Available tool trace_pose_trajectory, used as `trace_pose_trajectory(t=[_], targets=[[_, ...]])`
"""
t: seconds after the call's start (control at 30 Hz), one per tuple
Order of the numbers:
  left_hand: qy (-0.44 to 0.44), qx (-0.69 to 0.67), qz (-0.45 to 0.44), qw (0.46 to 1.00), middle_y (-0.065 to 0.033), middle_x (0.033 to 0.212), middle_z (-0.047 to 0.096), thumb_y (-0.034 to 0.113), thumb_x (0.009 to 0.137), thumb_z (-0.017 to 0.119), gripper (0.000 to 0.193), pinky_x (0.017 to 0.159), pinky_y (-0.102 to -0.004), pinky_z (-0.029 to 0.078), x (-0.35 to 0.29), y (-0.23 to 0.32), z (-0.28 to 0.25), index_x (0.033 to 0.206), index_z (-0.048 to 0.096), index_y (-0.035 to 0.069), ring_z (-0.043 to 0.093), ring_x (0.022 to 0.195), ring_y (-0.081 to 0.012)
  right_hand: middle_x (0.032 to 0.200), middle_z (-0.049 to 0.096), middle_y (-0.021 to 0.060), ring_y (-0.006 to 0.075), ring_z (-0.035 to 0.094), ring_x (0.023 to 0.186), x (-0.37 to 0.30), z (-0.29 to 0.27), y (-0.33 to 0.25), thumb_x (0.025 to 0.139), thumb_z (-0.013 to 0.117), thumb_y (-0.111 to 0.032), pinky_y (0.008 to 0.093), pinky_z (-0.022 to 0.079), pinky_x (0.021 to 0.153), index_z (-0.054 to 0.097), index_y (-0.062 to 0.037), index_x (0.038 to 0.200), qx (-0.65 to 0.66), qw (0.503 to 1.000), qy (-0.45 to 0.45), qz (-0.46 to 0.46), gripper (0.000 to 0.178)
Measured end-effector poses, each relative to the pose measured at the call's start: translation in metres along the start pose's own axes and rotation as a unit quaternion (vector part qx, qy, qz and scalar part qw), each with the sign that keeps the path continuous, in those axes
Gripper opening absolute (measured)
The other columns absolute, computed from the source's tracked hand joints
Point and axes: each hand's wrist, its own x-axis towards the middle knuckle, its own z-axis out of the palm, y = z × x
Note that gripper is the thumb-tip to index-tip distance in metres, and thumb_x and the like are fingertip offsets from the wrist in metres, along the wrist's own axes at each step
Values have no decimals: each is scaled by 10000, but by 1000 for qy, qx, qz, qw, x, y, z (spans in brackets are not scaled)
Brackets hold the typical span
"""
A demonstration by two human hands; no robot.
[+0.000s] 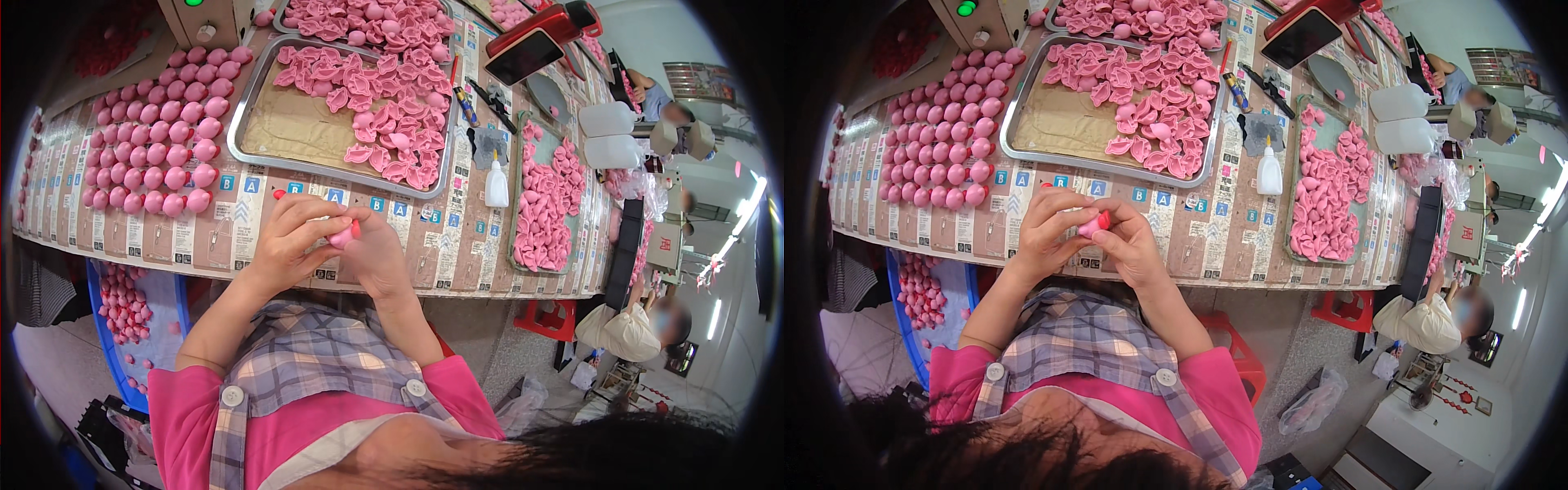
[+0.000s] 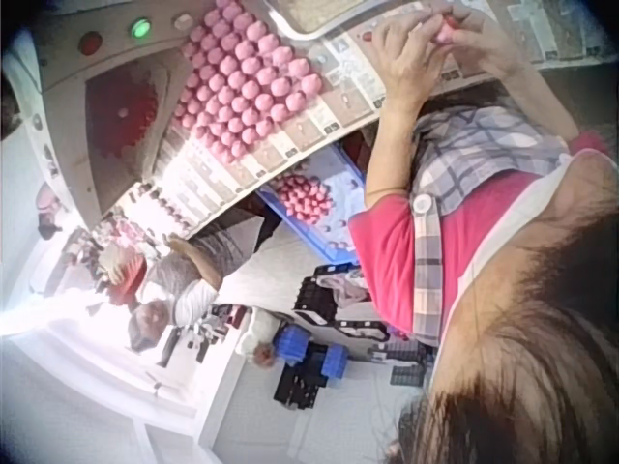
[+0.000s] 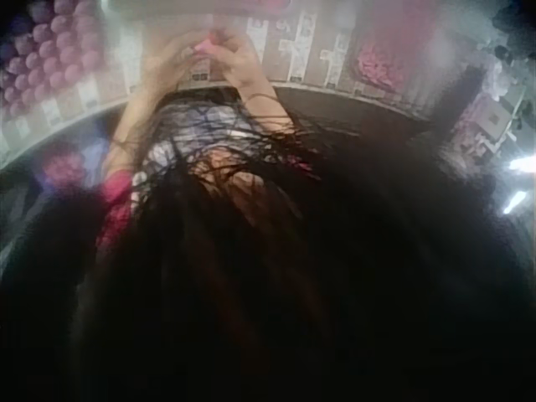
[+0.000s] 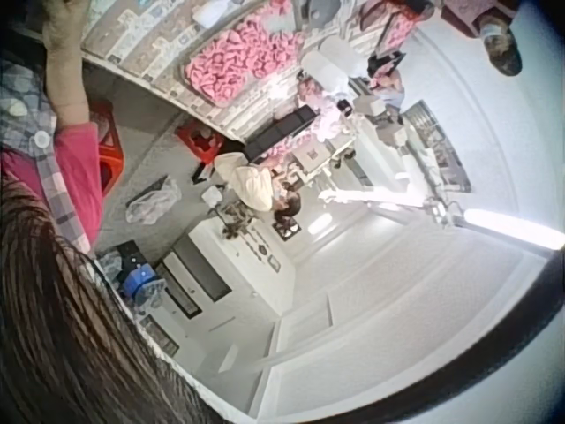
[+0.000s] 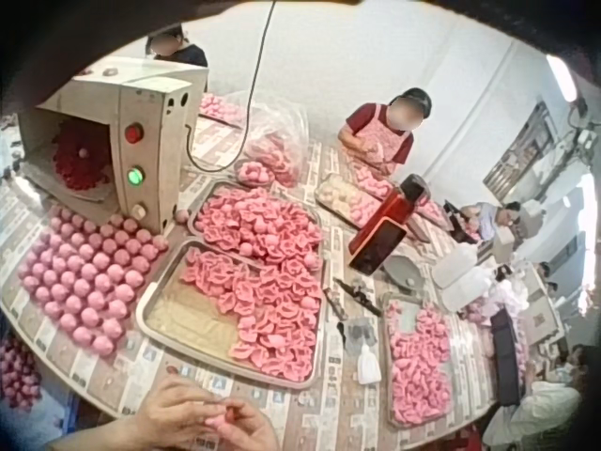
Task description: The person assembles toy figures by applying glue from a bottle to plastic pieces and attaching them together by hand.
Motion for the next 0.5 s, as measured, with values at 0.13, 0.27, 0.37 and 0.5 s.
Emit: trace_pose_trajectory(t=[0.13,0.27,0.37,0.5], targets=[[-4,18,13,1000,-30,952,569,93,556,678,357,761,-330,410,0,-1,0,903,594,81,510,878,-229,967,528,57,125,528,889,-3,10,-5,756,596,-58,247,426,791,462,-12,1065,19,999,-7,-27,340],[-12,18,14,1000,-30,950,570,92,559,674,353,764,-326,410,0,1,0,904,595,76,509,876,-226,961,528,56,120,527,879,-6,12,-5,761,590,-60,248,426,788,461,-12,1058,23,999,3,-36,327],[-15,19,19,1000,-30,950,570,96,558,674,355,762,-324,412,0,0,0,904,596,75,509,872,-224,964,529,60,121,527,885,-6,12,-5,759,590,-59,248,426,786,459,-14,1055,23,999,12,-30,327],[-22,13,23,999,-29,948,571,98,561,671,345,752,-321,417,4,-1,0,896,594,71,511,866,-225,967,531,62,124,527,893,-5,9,-5,754,589,-52,245,425,783,457,-16,1053,41,999,5,-24,328]])
